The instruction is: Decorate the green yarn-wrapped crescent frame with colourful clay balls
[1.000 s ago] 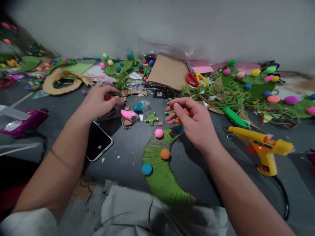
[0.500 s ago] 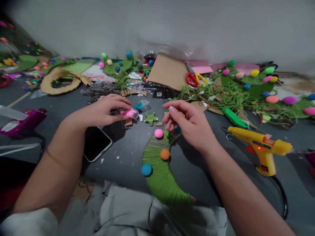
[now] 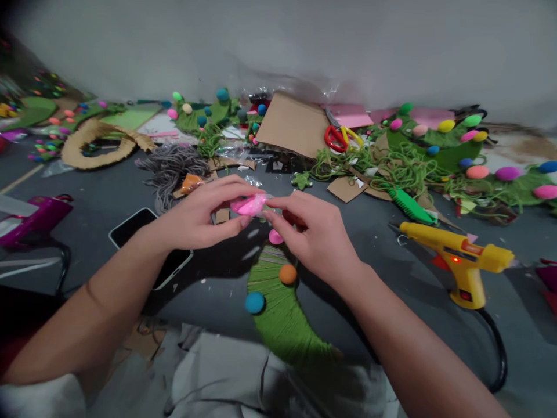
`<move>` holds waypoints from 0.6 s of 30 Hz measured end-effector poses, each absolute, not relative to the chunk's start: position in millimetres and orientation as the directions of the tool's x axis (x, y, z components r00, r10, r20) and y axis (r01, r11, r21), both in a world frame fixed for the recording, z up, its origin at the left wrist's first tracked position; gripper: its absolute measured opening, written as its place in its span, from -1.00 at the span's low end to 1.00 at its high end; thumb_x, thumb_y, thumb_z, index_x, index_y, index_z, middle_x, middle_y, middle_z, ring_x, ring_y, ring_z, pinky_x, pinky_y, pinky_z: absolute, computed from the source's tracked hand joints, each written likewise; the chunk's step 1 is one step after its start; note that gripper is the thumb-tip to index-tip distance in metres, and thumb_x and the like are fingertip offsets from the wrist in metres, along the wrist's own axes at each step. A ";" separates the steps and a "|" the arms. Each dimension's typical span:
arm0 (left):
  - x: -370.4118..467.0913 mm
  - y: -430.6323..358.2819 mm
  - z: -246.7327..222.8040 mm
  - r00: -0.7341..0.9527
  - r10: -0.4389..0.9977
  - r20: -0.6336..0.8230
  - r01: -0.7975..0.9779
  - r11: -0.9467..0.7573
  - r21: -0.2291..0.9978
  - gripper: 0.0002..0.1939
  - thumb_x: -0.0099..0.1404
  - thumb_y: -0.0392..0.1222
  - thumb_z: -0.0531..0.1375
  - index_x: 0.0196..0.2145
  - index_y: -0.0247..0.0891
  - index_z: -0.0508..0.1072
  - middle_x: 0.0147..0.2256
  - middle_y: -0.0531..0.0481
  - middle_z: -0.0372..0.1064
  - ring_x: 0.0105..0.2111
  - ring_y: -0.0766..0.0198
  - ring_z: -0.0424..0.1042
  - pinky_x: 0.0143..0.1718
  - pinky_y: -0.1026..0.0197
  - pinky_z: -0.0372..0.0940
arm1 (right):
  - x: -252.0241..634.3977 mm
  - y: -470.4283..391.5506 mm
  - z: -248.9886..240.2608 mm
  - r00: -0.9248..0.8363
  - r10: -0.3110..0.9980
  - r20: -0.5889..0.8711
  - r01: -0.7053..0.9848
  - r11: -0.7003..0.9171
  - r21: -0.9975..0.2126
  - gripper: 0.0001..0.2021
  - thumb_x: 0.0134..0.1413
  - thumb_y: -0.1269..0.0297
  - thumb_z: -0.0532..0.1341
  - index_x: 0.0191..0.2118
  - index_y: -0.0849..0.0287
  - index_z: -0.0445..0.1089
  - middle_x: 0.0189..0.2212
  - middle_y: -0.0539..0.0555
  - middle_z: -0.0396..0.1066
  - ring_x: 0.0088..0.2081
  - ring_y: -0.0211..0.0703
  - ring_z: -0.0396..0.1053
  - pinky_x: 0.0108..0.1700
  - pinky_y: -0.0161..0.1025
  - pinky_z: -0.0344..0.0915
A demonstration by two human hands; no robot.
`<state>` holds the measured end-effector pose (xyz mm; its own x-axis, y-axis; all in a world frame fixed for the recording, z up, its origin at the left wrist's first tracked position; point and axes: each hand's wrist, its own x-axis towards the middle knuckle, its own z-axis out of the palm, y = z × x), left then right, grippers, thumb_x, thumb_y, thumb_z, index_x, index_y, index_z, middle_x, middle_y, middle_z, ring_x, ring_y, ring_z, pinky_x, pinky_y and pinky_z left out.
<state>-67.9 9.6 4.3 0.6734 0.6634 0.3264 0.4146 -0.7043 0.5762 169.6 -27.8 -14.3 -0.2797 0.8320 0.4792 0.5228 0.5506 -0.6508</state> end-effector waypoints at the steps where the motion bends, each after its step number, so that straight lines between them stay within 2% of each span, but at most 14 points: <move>1: -66.3 9.3 3.0 0.665 0.671 0.328 0.422 -0.701 0.575 -0.60 0.32 -0.22 0.26 0.11 -0.21 0.48 -0.01 -0.15 0.45 -0.05 0.12 0.47 0.01 0.11 0.39 | 169.6 -27.7 -14.4 -0.275 0.825 0.494 0.530 0.559 -0.638 -0.84 0.28 0.21 0.35 -0.08 0.06 0.62 -0.47 -0.01 0.43 -0.45 -0.23 0.31 -0.38 -0.22 0.25; 6: -64.4 10.6 -4.3 0.637 0.694 0.335 0.410 -0.673 0.615 -0.65 0.37 -0.05 0.30 0.05 -0.22 0.50 0.00 -0.15 0.50 -0.05 0.12 0.50 -0.04 0.16 0.40 | 169.8 -29.5 -12.1 -0.262 0.808 0.528 0.525 0.579 -0.624 -0.91 0.26 0.21 0.38 -0.19 0.06 0.62 -0.42 0.01 0.46 -0.44 -0.24 0.33 -0.39 -0.21 0.27; 10: -65.4 12.6 -10.2 0.558 0.745 0.366 0.430 -0.636 0.640 -0.62 0.39 0.03 0.29 0.04 -0.25 0.57 -0.14 -0.09 0.61 -0.27 0.23 0.54 -0.21 0.24 0.40 | 168.4 -31.2 -11.0 -0.309 0.783 0.539 0.492 0.617 -0.614 -0.90 0.25 0.23 0.38 -0.16 0.07 0.60 -0.34 0.04 0.48 -0.39 -0.23 0.37 -0.37 -0.21 0.32; 14: -64.9 12.8 -12.6 0.559 0.761 0.328 0.412 -0.598 0.688 -0.60 0.35 0.04 0.32 0.04 -0.23 0.60 -0.20 -0.08 0.64 -0.34 0.25 0.56 -0.29 0.26 0.41 | 165.6 -30.4 -11.5 -0.292 0.814 0.502 0.482 0.579 -0.657 -0.96 0.28 0.29 0.34 -0.20 0.08 0.57 -0.37 0.02 0.45 -0.39 -0.22 0.35 -0.36 -0.22 0.29; 18: -64.9 12.3 -10.3 0.552 0.773 0.311 0.422 -0.581 0.696 -0.70 0.35 -0.10 0.30 -0.01 -0.21 0.63 -0.28 -0.03 0.64 -0.40 0.27 0.56 -0.32 0.28 0.42 | 167.0 -27.5 -12.7 -0.235 0.861 0.450 0.484 0.506 -0.714 -0.91 0.32 0.31 0.29 -0.27 0.09 0.47 -0.41 -0.01 0.42 -0.40 -0.22 0.33 -0.37 -0.22 0.26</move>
